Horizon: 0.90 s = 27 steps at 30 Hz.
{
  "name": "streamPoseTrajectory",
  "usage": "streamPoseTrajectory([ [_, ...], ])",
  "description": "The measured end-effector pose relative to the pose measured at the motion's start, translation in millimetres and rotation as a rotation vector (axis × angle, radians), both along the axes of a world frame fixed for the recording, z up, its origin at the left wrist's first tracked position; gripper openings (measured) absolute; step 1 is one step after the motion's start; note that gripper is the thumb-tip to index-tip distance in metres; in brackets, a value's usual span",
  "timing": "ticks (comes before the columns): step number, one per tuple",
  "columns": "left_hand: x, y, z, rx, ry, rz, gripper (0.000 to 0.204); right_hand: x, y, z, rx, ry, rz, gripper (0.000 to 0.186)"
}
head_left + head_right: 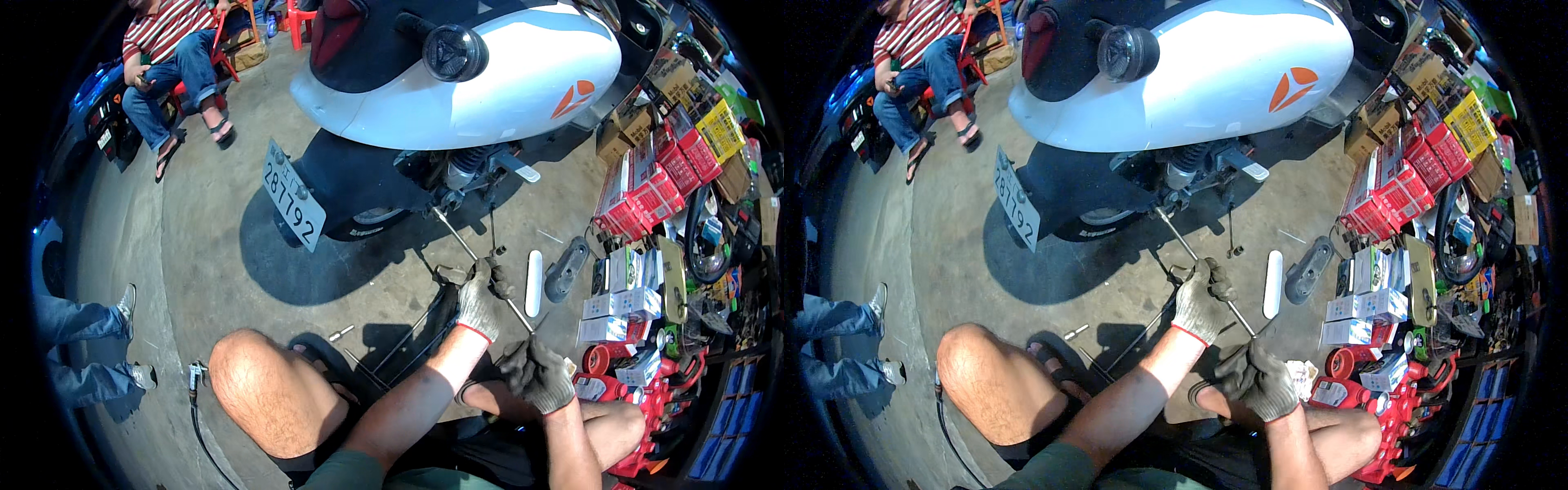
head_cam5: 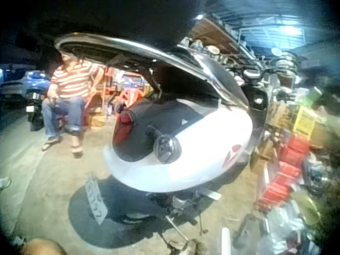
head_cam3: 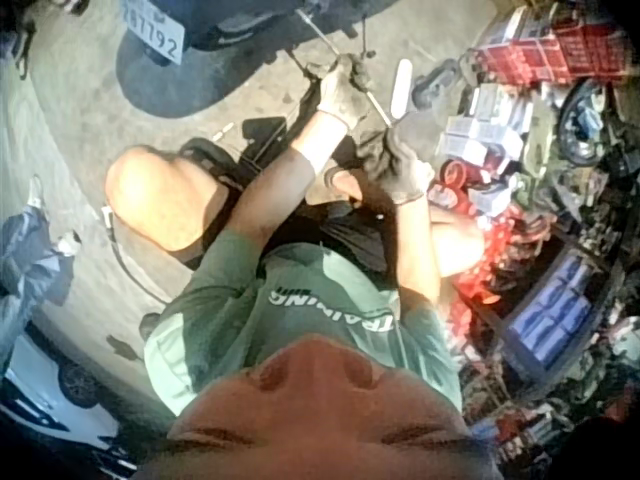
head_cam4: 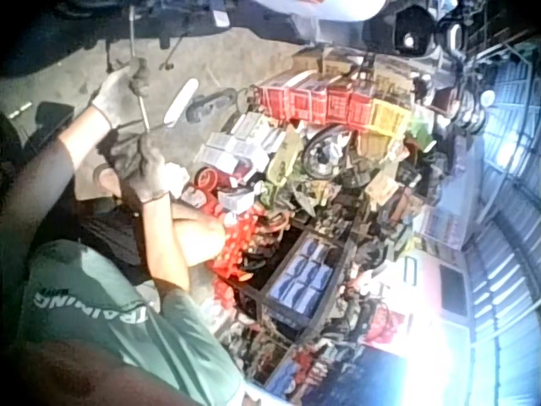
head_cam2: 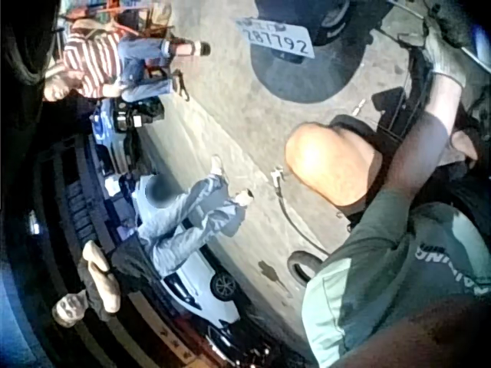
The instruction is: The person removes a black side cover from a white scooter using a T-handle wrench and a socket wrench. They wipe the internal components with a cloth and then use a wrench to work on the rear frame near the license plate.
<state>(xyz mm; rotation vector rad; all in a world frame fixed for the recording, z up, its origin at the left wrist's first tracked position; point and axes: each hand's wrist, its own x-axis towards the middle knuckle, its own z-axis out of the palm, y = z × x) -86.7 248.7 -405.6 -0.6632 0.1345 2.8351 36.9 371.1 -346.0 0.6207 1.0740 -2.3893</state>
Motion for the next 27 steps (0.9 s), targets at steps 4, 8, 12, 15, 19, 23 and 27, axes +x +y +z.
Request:
streamPoseTrajectory([
  [4,-2,-1,-3,-0.017,0.041,0.011,0.019,-7,-1,28,-0.149,0.184,-0.116,0.054],
  [8,-2,1,-4,-0.049,0.015,0.01,0.02,-24,29,-20,0.356,0.284,-0.16,0.04],
  [12,-4,-3,-2,0.001,0.059,0.015,0.02,-1,5,-8,0.716,0.03,0.21,0.025],
  [15,-4,-2,-2,-0.047,0.027,0.015,0.02,6,2,25,0.3,0.139,0.107,0.021],
  [19,-6,-3,-6,-0.083,0.019,0.014,0.02,-22,12,15,0.808,0.435,-0.19,0.039],
  [23,-8,-2,-6,-0.061,0.053,0.019,0.021,-8,-22,17,1.762,0.436,0.383,0.035],
  [27,-6,-2,-6,-0.031,0.058,0.025,0.02,-11,-7,-4,0.114,-0.137,-0.088,0.043],
])
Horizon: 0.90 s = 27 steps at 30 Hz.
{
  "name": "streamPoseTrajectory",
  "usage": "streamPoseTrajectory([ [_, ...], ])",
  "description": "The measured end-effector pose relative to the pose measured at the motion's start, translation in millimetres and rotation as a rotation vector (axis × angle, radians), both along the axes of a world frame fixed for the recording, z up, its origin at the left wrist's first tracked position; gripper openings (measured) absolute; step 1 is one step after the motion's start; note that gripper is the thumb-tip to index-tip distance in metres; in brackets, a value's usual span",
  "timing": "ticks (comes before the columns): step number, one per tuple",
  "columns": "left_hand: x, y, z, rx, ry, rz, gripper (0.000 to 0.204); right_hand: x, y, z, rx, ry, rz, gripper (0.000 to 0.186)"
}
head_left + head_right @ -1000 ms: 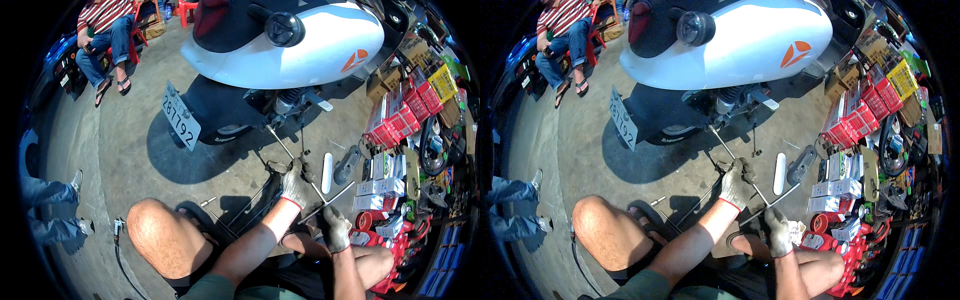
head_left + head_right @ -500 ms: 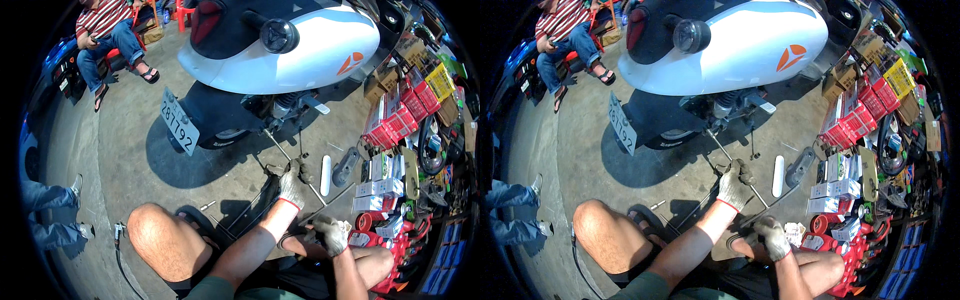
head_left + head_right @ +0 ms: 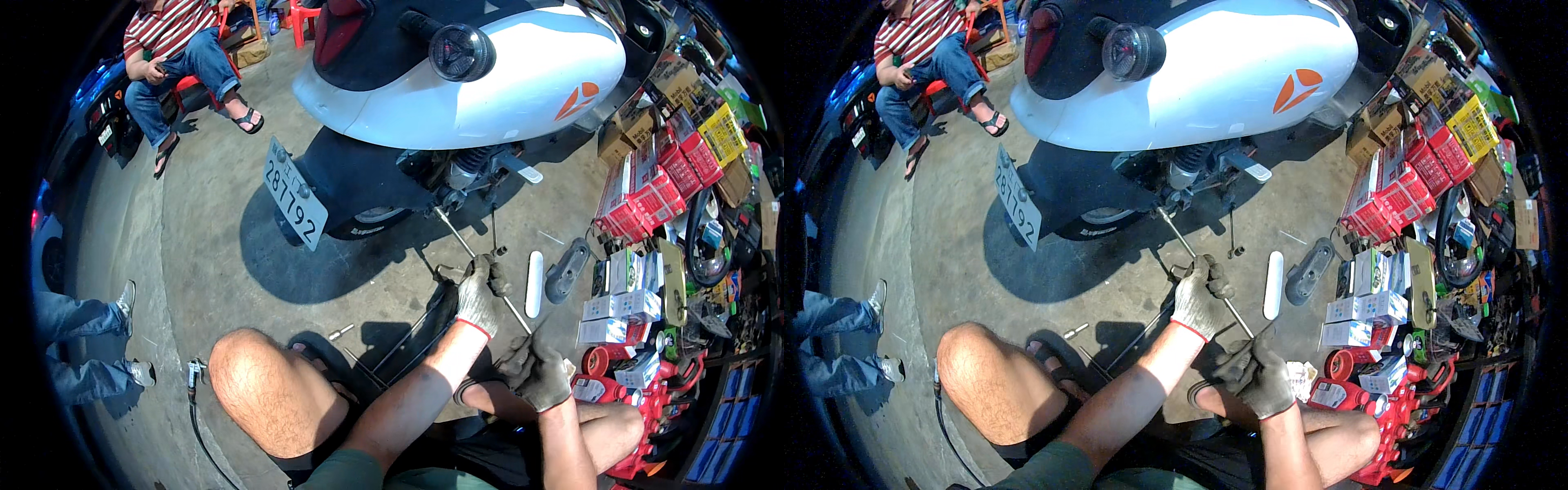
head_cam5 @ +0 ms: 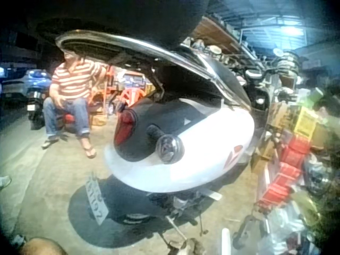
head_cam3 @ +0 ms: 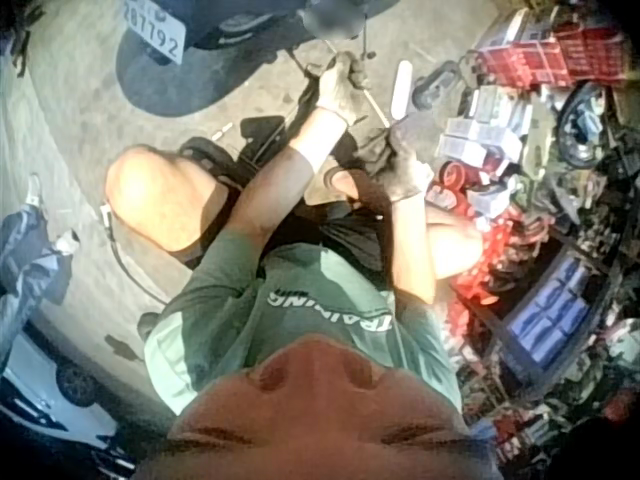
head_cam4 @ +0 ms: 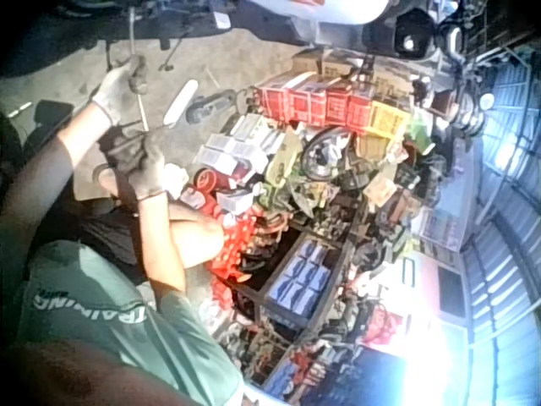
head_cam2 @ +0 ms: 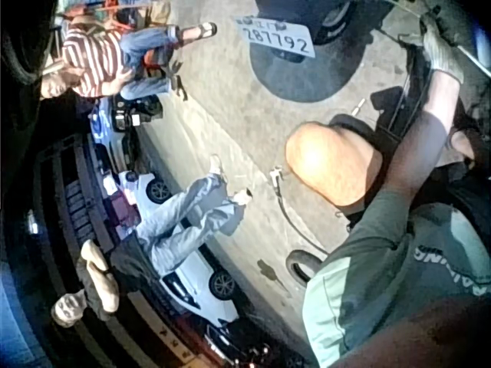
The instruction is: The person removes a black side cover from a white scooter using a T-handle wrench and a socket wrench. They wipe the internal components with a cloth and then use a wrench to work on the rear frame near the license plate.
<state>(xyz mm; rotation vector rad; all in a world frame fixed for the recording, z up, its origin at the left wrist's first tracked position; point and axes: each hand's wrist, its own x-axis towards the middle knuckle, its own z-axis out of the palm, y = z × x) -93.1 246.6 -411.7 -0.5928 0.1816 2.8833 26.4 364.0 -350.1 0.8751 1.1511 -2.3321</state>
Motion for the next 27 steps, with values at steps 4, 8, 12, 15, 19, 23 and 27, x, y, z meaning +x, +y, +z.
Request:
streamPoseTrajectory([
  [4,-2,-3,0,0.007,-0.041,-0.004,0.019,6,11,-2,0.67,0.166,0.183,0.029],
  [8,-1,-3,0,0.01,-0.021,0.004,0.02,5,-9,0,1.776,0.83,0.216,0.016],
  [12,-2,-2,1,0.009,0.015,0.0,0.02,-3,9,-12,1.14,0.342,0.231,0.023],
  [15,-2,-1,1,-0.02,0.004,-0.007,0.021,5,3,-6,0.951,0.219,0.151,0.025],
  [19,-4,-2,3,0.005,0.01,0.0,0.019,8,-1,-1,0.951,0.224,0.099,0.022],
  [23,-4,-2,0,-0.015,-0.017,0.011,0.018,8,-3,-10,1.528,0.666,0.182,0.015],
  [27,-5,-3,-4,0.038,0.01,-0.001,0.019,-7,6,-20,1.325,0.486,0.238,0.019],
])
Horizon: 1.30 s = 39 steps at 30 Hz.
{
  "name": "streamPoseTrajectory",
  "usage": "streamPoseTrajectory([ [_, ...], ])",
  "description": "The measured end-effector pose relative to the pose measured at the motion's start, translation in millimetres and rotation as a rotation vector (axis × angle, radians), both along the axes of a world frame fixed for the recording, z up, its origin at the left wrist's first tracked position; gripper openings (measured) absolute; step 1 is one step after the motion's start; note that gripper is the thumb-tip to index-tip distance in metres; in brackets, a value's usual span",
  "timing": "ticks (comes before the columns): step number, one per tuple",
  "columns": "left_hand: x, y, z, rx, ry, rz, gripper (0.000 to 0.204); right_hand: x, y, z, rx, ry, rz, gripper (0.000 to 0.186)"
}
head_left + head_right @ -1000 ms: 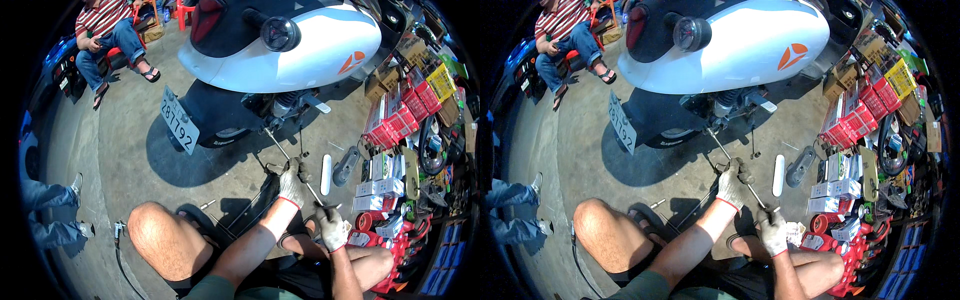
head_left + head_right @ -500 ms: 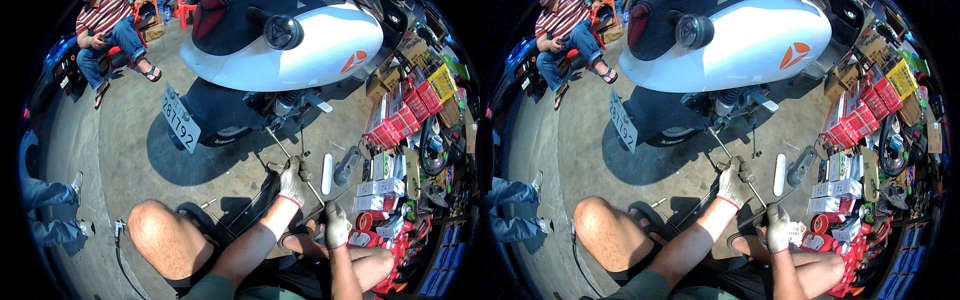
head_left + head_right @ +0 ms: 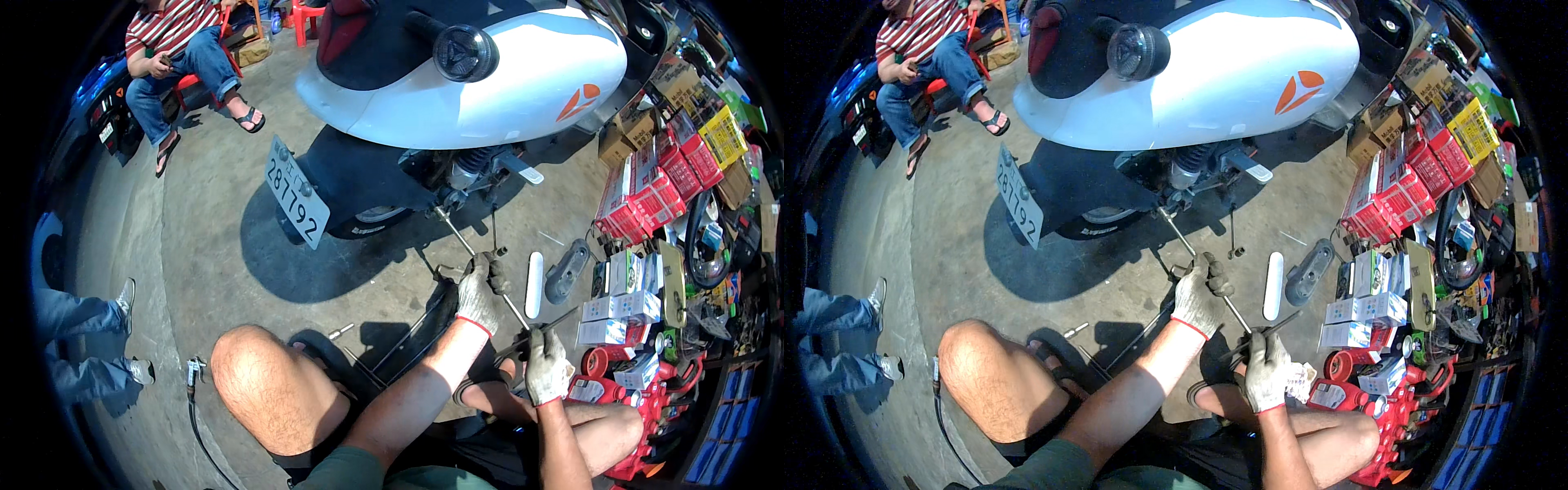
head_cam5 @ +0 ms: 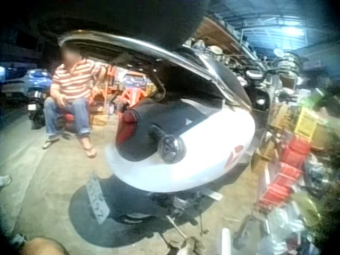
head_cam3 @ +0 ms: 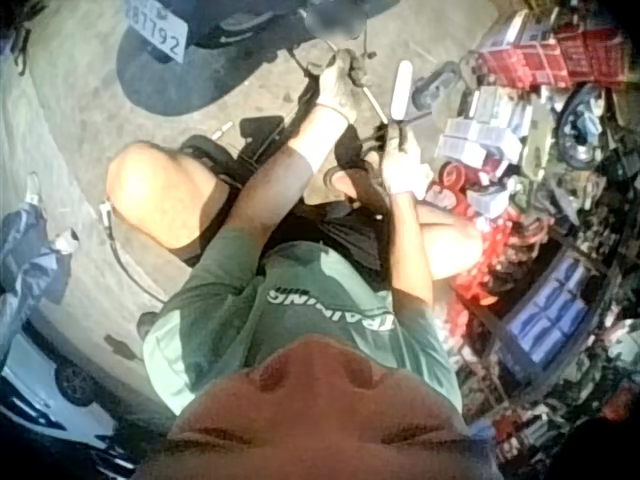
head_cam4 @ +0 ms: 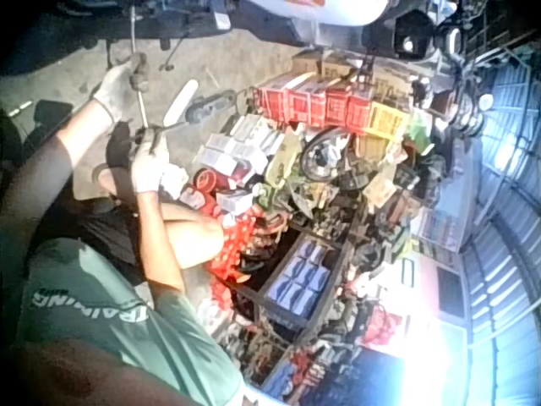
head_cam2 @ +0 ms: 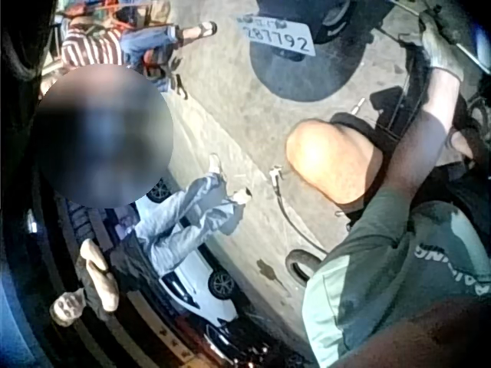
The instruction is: The person removes a black side cover from a white scooter using a T-handle wrench and a socket wrench. They wipe the internal components with a cloth and then use a wrench to work on the rear frame near the license plate.
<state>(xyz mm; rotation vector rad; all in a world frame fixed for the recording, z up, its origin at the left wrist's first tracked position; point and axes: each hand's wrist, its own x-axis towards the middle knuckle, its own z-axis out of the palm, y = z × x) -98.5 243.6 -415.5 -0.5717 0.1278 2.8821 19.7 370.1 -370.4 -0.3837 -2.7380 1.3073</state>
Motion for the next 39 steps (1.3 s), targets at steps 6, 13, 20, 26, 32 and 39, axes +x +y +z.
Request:
streamPoseTrajectory([
  [6,0,-5,14,0.042,-0.018,-0.002,0.021,-5,4,16,-0.815,-0.265,-0.216,0.032],
  [13,-5,-4,19,0.108,-0.008,-0.006,0.02,8,-2,39,0.575,0.378,0.158,0.065],
  [20,-8,-2,18,0.063,-0.017,0.012,0.02,-13,-11,59,0.711,0.365,0.334,0.039],
  [26,-5,-2,19,-0.001,-0.037,0.019,0.019,-15,4,16,-0.11,0.047,0.114,0.018],
  [32,-7,-5,17,0.056,-0.024,0.005,0.018,-17,-6,21,-0.486,-0.149,0.001,0.031],
  [39,-9,-10,18,0.05,0.001,0.011,0.019,-7,-42,43,0.098,0.131,-0.069,0.023],
])
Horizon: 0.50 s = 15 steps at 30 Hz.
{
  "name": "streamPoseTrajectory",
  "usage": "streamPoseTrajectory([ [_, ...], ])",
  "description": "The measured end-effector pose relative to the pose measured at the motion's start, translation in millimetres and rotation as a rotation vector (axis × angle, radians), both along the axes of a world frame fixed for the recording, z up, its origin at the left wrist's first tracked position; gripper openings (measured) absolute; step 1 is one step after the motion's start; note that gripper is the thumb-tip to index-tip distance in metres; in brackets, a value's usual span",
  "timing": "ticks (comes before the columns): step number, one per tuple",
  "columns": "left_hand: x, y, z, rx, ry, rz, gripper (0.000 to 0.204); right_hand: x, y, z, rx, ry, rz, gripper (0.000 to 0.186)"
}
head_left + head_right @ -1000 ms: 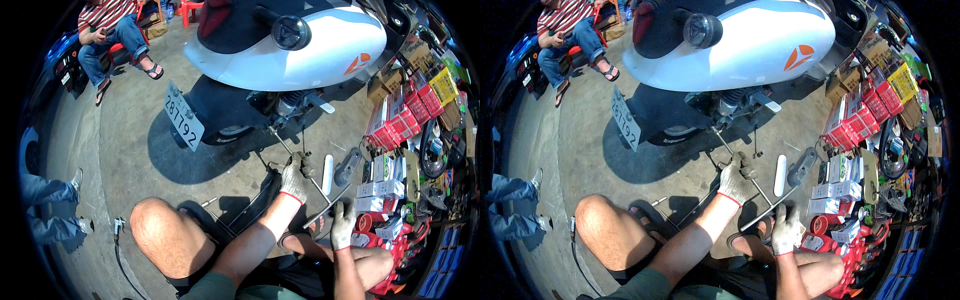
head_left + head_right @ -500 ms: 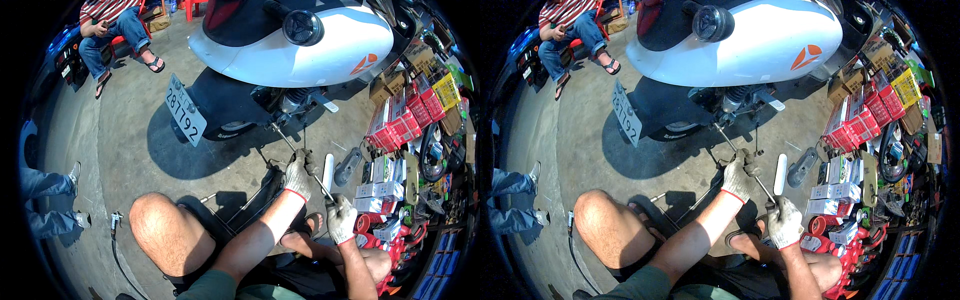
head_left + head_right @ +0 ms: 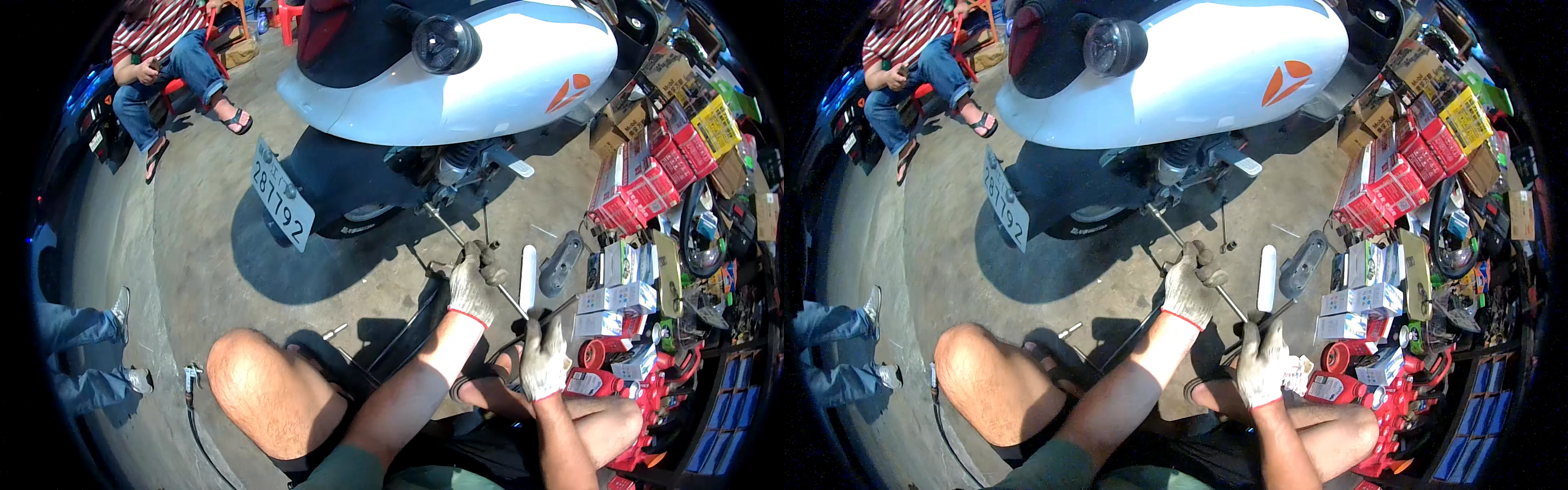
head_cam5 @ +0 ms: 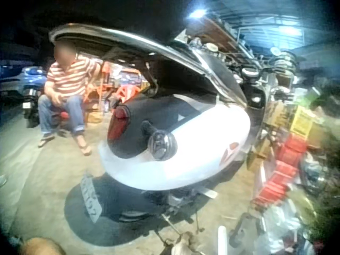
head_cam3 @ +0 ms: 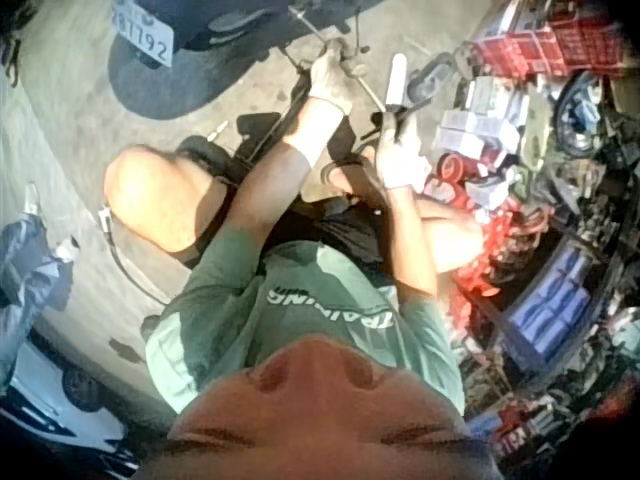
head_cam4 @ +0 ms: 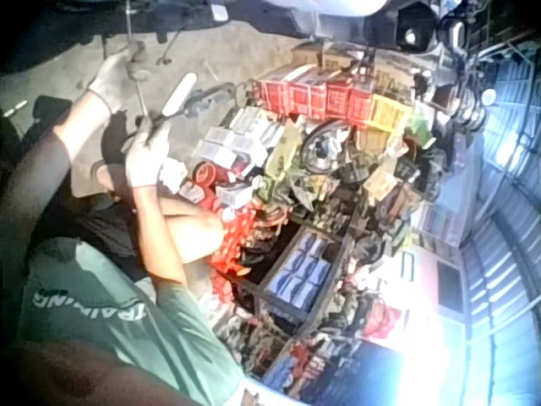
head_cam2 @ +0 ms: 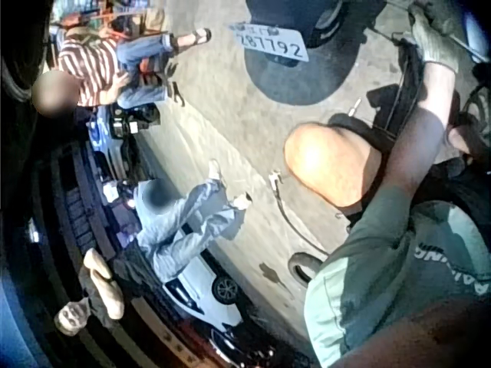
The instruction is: The person removes a black side cover from a white scooter using a T-handle wrench and a socket wrench. They wipe the internal components with a cloth and then use a wrench to work on the rear frame near the license plate.
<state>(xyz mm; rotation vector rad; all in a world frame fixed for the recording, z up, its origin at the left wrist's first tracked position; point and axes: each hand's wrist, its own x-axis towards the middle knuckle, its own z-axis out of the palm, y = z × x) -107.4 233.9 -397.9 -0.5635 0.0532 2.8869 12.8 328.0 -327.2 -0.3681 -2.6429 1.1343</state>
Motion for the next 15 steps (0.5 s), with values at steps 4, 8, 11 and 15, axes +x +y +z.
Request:
streamPoseTrajectory([
  [4,0,5,-3,-0.03,-0.008,0.001,0.019,2,21,-15,0.137,-0.026,0.013,0.025],
  [8,1,8,-3,-0.052,-0.04,0.003,0.02,-2,35,-28,0.082,-0.073,0.012,0.03],
  [11,1,11,1,-0.071,-0.076,0.002,0.02,-4,57,-55,-0.074,-0.114,-0.014,0.034],
  [15,0,9,-1,-0.078,-0.054,0.003,0.02,-10,47,-51,-0.409,-0.095,-0.056,0.031],
])
